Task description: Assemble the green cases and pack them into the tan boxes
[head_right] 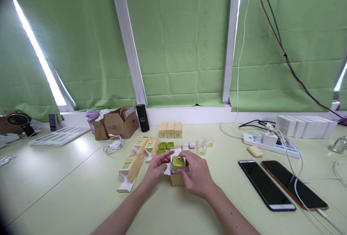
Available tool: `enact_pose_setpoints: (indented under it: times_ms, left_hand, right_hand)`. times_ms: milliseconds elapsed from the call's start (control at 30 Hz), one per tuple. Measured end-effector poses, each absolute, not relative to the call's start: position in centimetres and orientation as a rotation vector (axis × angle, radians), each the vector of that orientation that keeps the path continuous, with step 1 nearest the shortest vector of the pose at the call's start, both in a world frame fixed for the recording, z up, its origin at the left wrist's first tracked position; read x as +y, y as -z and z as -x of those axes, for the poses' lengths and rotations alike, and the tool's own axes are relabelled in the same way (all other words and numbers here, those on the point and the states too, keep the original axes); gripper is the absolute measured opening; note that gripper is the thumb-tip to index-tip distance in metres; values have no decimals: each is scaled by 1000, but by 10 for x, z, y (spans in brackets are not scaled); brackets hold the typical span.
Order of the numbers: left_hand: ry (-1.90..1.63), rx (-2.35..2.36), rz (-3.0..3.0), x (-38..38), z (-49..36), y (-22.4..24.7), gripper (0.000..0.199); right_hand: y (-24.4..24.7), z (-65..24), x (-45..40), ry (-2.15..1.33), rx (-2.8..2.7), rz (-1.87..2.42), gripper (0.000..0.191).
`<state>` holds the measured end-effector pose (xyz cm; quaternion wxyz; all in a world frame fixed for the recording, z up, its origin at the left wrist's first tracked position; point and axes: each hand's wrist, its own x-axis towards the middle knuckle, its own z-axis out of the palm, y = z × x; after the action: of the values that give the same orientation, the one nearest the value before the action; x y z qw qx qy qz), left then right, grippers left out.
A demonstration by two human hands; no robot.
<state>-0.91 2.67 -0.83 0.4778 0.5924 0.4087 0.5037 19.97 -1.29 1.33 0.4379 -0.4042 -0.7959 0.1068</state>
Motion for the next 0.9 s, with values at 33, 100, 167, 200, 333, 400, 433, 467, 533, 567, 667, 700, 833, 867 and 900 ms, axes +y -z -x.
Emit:
enact_pose_setpoints:
  times_ms: [33, 100, 167, 200, 333, 400, 433, 467, 533, 567, 667, 700, 833, 867, 900]
  left_hand:
    - [-1232, 993, -1448, 27, 9, 8, 64]
    - [-1234, 985, -1454, 28, 9, 9, 63]
    - [-1239, 987, -1459, 29, 10, 11, 62]
    - [-1241, 991, -1460, 29, 10, 12, 63]
    - [-1232, 1001, -1457, 30, 10, 13, 65]
    - [-1223, 1006, -1456, 30, 9, 12, 66]
    - [-1222, 1007, -1455, 30, 9, 12, 67]
    - [-1223, 1008, -1451, 30, 9, 12, 67]
    - [-1225, 1011, -1442, 30, 9, 12, 67]
    - [-1226, 1011, -1439, 30, 9, 12, 67]
    - [-1226, 1009, -1436, 29, 9, 12, 66]
    - [-1224, 1007, -1438, 29, 8, 11, 66]
    - [-1223, 1006, -1441, 28, 8, 9, 65]
    - [-1225, 1006, -1439, 28, 8, 9, 65]
    - [-1226, 1007, -1438, 28, 8, 8, 66]
  right_hand:
    - [-12, -199, -13, -265, -1985, 1008, 32]
    - [-11, -199, -14, -262, -2002, 1012, 34]
    - [-11, -198, -14, -259, -2023, 1014, 34]
    - [-11, -197, -15, -259, -2032, 1013, 33]
    - [-12, -194, -13, -233, -2049, 967, 16]
    - [-10, -193, -10, -207, -2040, 953, 13]
    - [-8, -193, -9, -196, -2035, 954, 15]
    - [-6, -192, -7, -188, -2031, 957, 16]
    - [-3, -191, -4, -176, -2023, 964, 17]
    - [-2, -191, -3, -173, -2018, 966, 17]
    - [1, -191, -2, -181, -1997, 968, 18]
    - [2, -191, -2, -187, -1992, 967, 18]
    - [4, -189, -1, -216, -1992, 973, 18]
    - [5, -189, -1, -227, -1988, 976, 18]
    - [5, -188, -1, -242, -1983, 978, 18]
